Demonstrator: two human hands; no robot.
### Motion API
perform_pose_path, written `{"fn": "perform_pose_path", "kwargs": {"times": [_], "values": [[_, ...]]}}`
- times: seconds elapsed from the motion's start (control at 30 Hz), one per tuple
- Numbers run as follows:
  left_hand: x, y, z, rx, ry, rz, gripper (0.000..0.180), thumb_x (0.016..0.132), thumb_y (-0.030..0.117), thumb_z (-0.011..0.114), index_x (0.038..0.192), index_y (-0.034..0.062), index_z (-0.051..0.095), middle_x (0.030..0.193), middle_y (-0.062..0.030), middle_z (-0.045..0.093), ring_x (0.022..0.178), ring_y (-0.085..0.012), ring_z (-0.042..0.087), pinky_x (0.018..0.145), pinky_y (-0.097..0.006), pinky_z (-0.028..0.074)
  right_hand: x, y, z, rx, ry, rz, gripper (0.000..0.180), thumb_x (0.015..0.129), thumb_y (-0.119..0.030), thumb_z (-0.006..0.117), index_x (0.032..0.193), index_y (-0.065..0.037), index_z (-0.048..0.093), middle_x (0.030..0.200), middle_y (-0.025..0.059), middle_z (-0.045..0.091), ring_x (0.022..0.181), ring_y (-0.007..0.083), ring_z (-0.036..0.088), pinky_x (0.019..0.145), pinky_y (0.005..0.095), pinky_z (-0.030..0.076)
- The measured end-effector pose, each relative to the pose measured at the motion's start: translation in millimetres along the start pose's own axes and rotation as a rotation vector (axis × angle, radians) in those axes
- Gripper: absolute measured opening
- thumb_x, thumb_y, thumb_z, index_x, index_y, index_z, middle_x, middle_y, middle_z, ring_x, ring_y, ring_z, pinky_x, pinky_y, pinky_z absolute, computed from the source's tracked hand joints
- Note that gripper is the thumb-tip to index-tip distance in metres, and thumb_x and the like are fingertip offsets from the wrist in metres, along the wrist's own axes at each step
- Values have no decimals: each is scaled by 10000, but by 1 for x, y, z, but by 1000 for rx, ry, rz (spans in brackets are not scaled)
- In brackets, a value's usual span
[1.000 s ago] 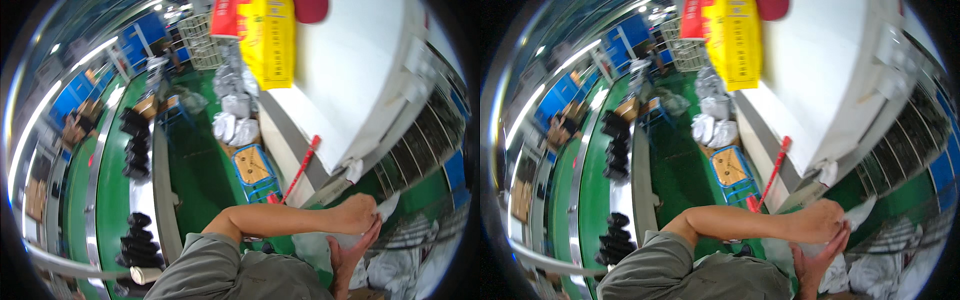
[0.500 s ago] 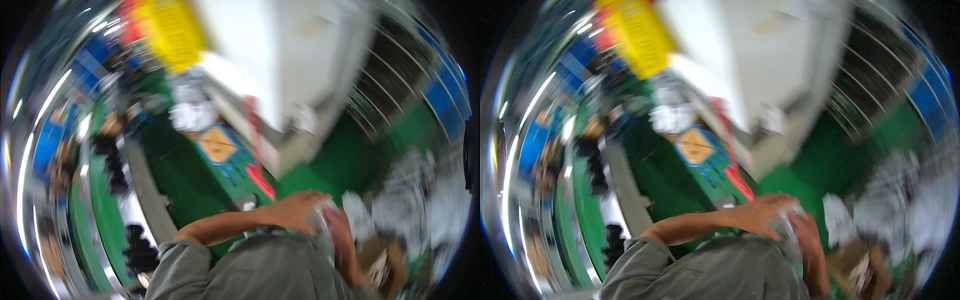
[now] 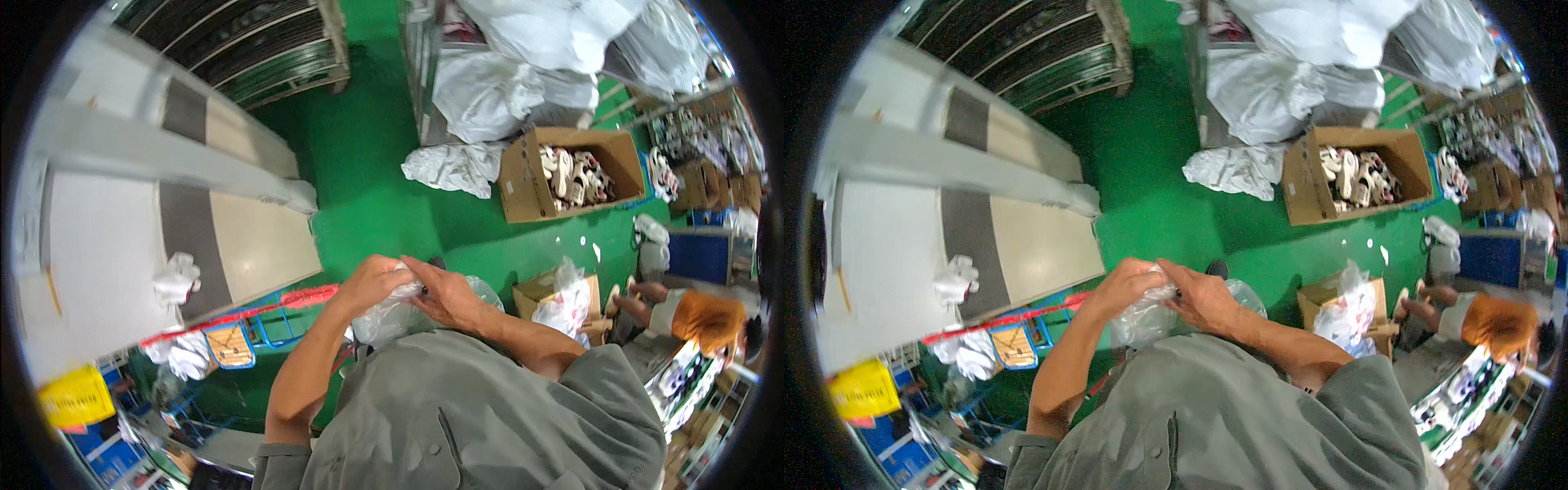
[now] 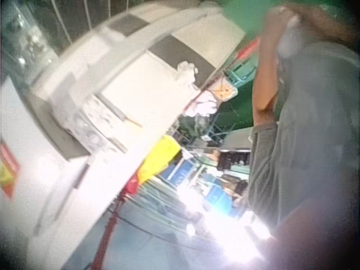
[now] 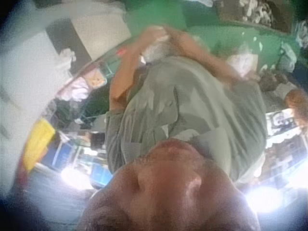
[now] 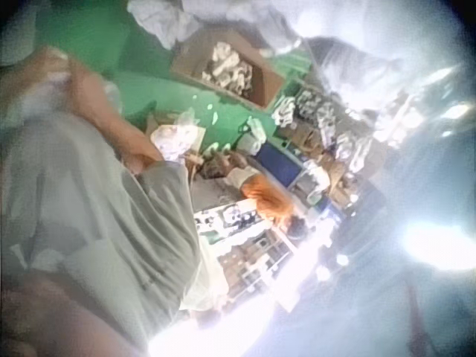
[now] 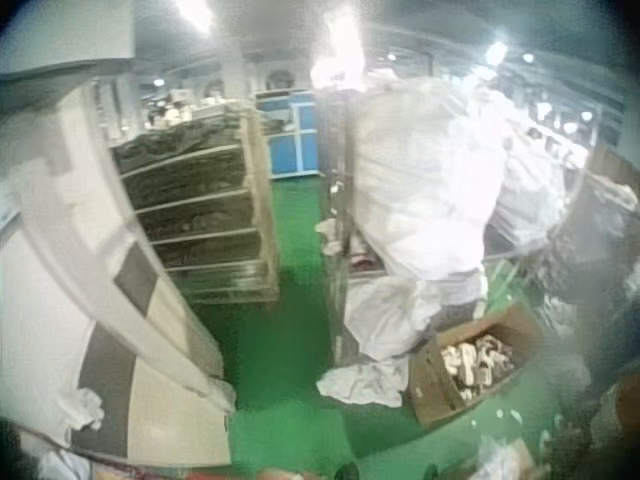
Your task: The person gathers large white sacks onto a metal cart and then uses a red broom and a metal dustpan to sweep debris from the green floor near a production line, finally depositing the collected waste into a large white sack.
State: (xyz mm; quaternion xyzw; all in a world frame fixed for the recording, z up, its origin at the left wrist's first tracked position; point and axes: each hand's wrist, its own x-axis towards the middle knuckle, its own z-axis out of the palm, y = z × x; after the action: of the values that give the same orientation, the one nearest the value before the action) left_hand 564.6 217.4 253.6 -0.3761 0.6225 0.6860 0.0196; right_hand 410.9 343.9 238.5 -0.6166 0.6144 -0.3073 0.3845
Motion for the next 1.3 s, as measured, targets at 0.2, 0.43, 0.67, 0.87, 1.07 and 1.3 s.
{"fn": "perform_pose_path", "kwargs": {"times": [0.2,0.43,0.67,0.87,1.07,1.3], "values": [[121,-27,-46,670,415,331,309,799,279,666,849,-24,629,816,-177,636,767,-310,606,703,-392,480,-13,87,9,204,320,449,223,829,-169,647,967,-12,567,824,243,599,736,402,586,632,442,454],[326,-135,-59,1039,184,145,516,771,363,688,1036,-69,595,1011,-250,618,981,-383,580,863,-443,464,-5,176,54,499,789,948,233,873,-167,585,1019,14,576,786,177,620,693,217,582,646,340,459],[550,-228,-10,959,134,-21,900,624,569,760,1200,-82,525,1211,-291,542,1110,-375,556,942,-415,444,34,306,201,920,1074,1097,222,891,-142,579,1056,5,600,834,38,620,730,99,536,664,275,453],[701,-324,1,950,426,-36,974,598,584,773,1229,-86,455,1255,-281,511,1148,-416,515,995,-435,408,66,353,260,1034,923,1244,255,876,-187,610,1048,1,600,799,89,642,727,103,551,658,281,467],[668,-360,6,887,254,66,342,796,207,578,1041,-31,598,1006,-267,629,933,-411,619,815,-458,498,63,352,216,935,841,1134,224,856,-125,620,1042,-2,600,857,126,634,737,169,595,666,289,468],[377,-344,-25,820,-105,145,254,862,140,547,1050,-30,559,838,-239,617,776,-413,603,681,-453,481,21,331,180,690,858,1029,299,797,-100,675,1064,20,614,1277,172,507,1077,296,572,888,318,467]]}}
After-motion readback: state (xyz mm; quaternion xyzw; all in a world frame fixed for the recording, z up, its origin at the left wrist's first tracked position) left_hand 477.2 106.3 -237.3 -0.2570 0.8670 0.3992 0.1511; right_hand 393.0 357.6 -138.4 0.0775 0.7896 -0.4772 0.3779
